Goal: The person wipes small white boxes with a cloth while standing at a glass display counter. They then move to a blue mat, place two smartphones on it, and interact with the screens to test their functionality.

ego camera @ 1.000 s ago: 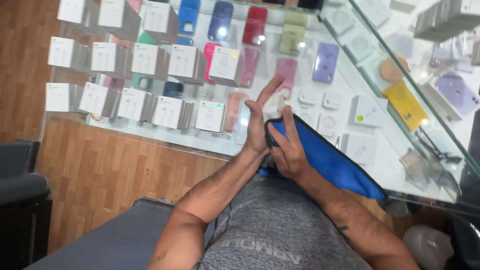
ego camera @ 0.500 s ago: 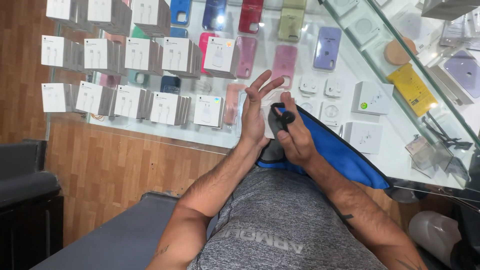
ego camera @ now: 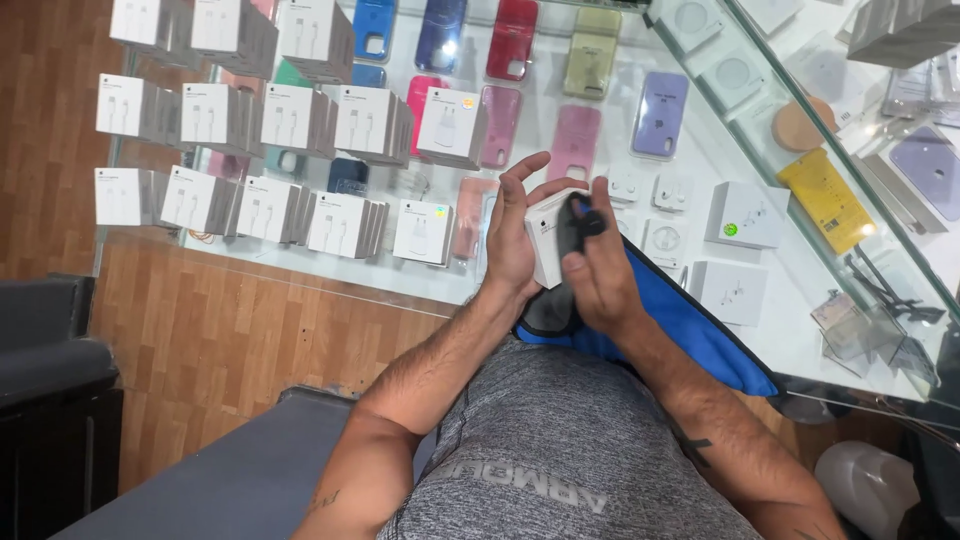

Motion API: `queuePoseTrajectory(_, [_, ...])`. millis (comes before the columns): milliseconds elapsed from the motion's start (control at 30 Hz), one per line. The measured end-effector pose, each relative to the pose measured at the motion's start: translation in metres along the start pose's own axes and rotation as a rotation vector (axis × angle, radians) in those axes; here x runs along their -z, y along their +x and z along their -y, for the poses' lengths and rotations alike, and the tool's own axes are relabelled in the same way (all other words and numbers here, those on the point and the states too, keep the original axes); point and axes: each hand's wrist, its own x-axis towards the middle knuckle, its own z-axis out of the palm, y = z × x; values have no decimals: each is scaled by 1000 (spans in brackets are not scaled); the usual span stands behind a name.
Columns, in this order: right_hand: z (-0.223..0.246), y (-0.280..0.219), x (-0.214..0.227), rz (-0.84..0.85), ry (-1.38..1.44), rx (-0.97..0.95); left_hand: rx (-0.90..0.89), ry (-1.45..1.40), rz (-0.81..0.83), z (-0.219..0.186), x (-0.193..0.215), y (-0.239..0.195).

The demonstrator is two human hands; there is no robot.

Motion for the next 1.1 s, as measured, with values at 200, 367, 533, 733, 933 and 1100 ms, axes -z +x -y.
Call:
queuePoseTrajectory(200, [4,-6,-2,-125,469,-406,-98,-21,-24,-2,-14,1])
queuePoseTrajectory(367, [19,6,3,-228,580,-543,-201,176,-37,21,13,15])
queuePoseTrajectory(533, [26,9,9,-237,465,-553,-308,398,-138,29,22,19])
queuePoseTrajectory(733, [2,-8,5,-183,255,-586,-334,538,-233,50,37,18])
queuePoseTrajectory(933, [-7,-4,9,-304,198,-556,-90,969,-80,-18,-7,-2])
queuePoseTrajectory(1100, [26,4,14,-206,226,-515,380,899,152,-73,-26,-18])
